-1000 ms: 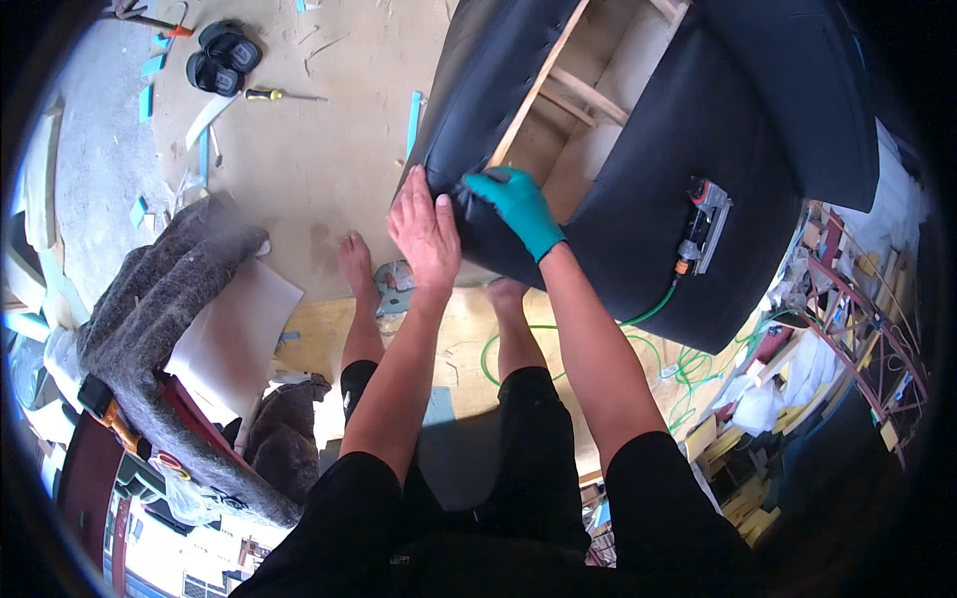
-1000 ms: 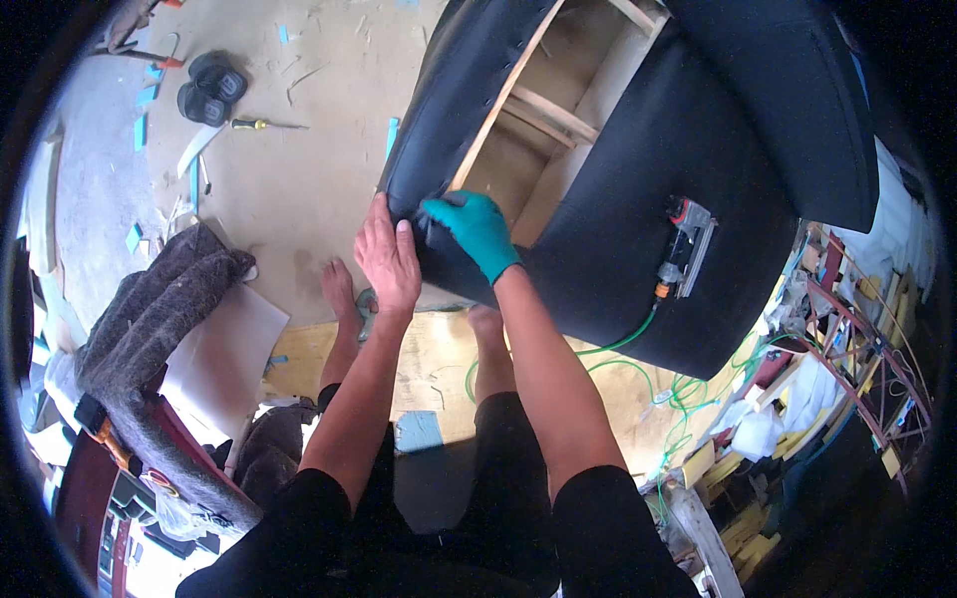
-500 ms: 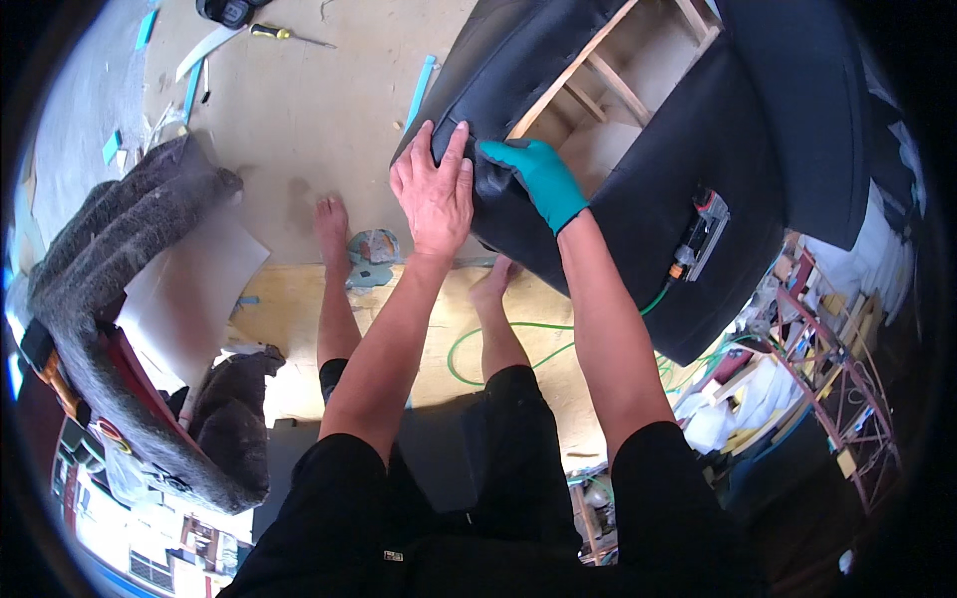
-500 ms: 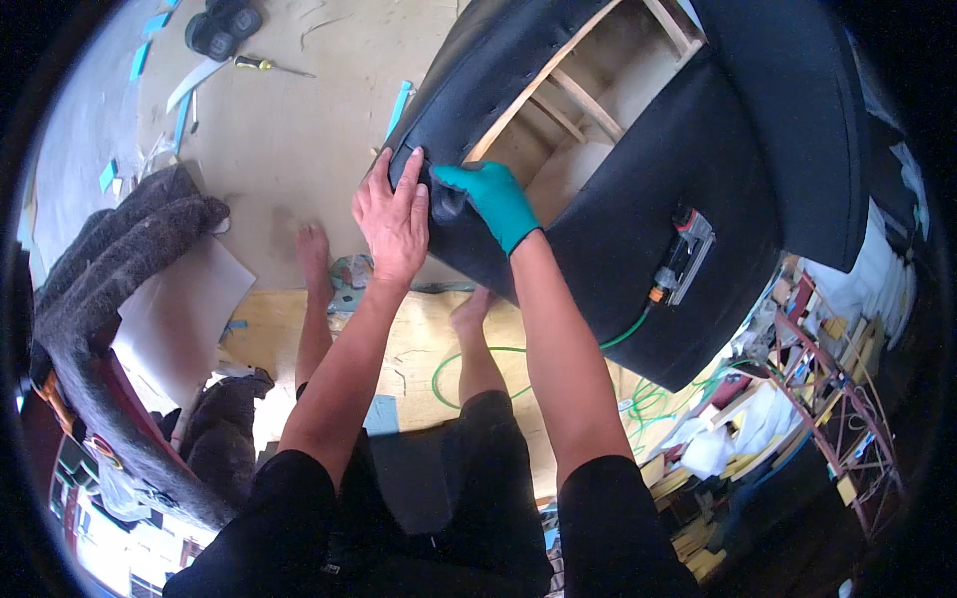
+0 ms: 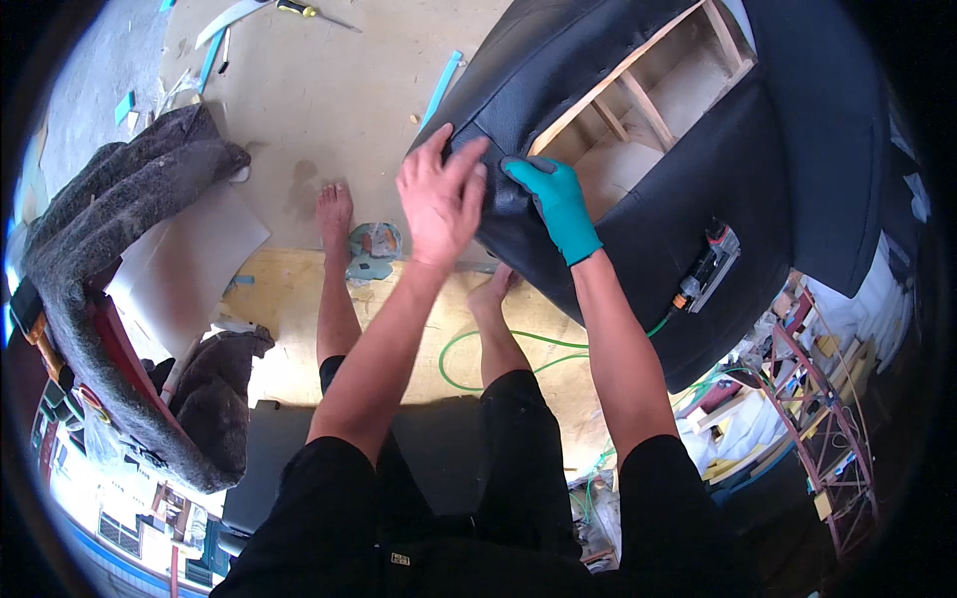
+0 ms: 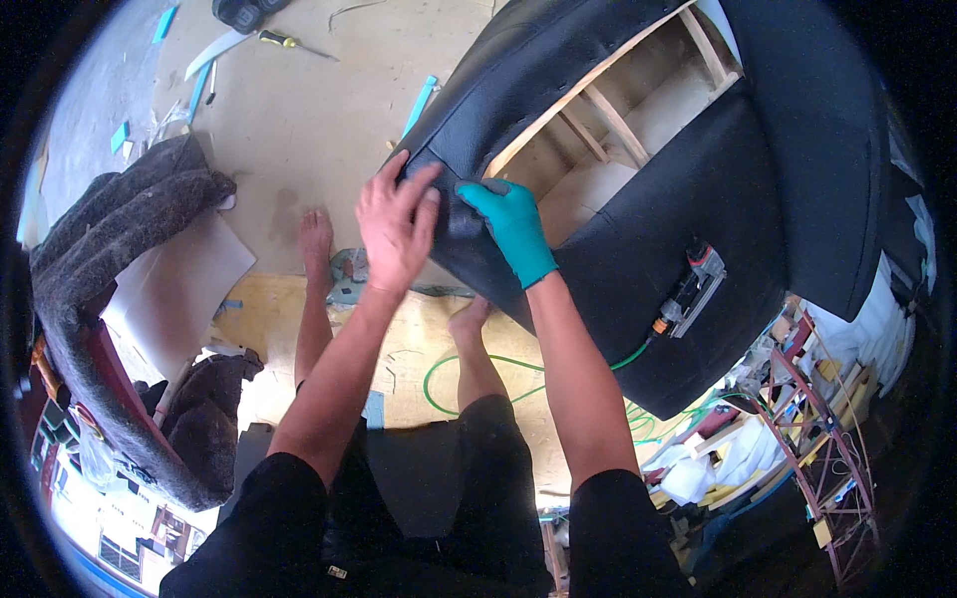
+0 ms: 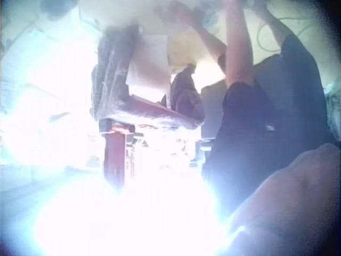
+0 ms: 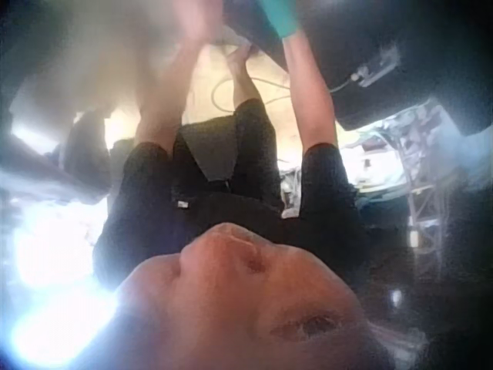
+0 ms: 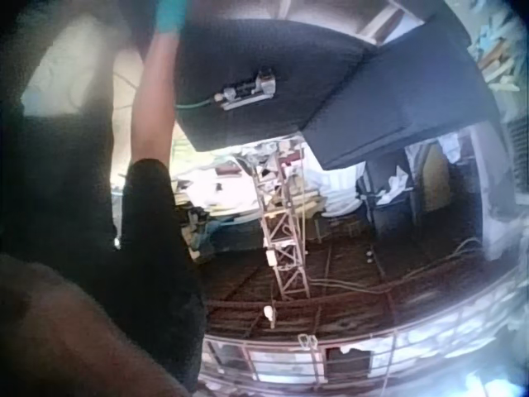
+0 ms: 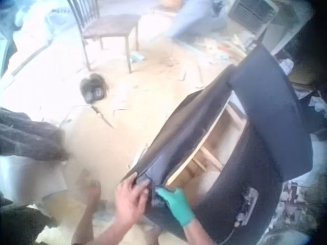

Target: The person staples black upholstery fabric onto a wooden chair frame using a pneumatic staple gun. They pull the fabric taut, align edges, and secure it along the sides and corners of the chair.

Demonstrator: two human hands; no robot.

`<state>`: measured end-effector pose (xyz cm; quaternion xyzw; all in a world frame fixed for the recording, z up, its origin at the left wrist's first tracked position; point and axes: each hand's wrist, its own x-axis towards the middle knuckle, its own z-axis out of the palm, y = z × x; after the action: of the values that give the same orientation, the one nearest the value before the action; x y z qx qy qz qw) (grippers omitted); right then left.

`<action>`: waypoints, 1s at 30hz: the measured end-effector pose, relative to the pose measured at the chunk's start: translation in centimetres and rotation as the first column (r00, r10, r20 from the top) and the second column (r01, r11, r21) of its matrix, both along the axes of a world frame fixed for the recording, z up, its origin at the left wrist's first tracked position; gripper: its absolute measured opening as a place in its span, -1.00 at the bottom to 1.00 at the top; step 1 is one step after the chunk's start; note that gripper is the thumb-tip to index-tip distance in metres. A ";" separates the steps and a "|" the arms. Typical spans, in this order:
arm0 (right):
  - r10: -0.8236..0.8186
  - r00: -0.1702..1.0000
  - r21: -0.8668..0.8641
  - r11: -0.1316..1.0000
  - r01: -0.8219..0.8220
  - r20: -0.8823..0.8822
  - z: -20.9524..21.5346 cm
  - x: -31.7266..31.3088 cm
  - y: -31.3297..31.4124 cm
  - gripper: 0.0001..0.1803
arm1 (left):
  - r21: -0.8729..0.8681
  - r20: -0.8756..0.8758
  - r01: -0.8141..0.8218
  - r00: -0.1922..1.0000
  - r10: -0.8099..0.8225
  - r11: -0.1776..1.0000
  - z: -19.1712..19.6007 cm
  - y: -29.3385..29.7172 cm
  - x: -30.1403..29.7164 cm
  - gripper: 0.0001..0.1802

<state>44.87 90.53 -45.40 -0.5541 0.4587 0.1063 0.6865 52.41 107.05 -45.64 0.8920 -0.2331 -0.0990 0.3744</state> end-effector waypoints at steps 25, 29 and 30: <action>0.297 0.934 -0.538 0.763 -0.358 -0.199 3.6 -3.1 -1.0 -0.68 | 0.141 -0.362 0.204 0.921 -0.142 0.969 -0.9 -3.3 4.8 0.15; -0.047 0.998 -0.819 0.573 -0.015 -0.052 6.6 -9.2 -5.3 -0.48 | 0.264 -0.355 0.166 0.932 -0.065 0.950 0.0 -3.4 4.7 0.16; -0.148 0.989 -0.862 0.503 0.061 -0.017 7.0 -11.4 -7.3 -0.43 | 0.281 -0.337 0.154 0.940 -0.053 0.947 0.0 -3.1 4.6 0.16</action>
<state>33.49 83.25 -38.45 -0.7870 0.5135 -0.1518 0.3065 56.99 103.99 -45.66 0.8965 -0.1974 -0.2991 0.2605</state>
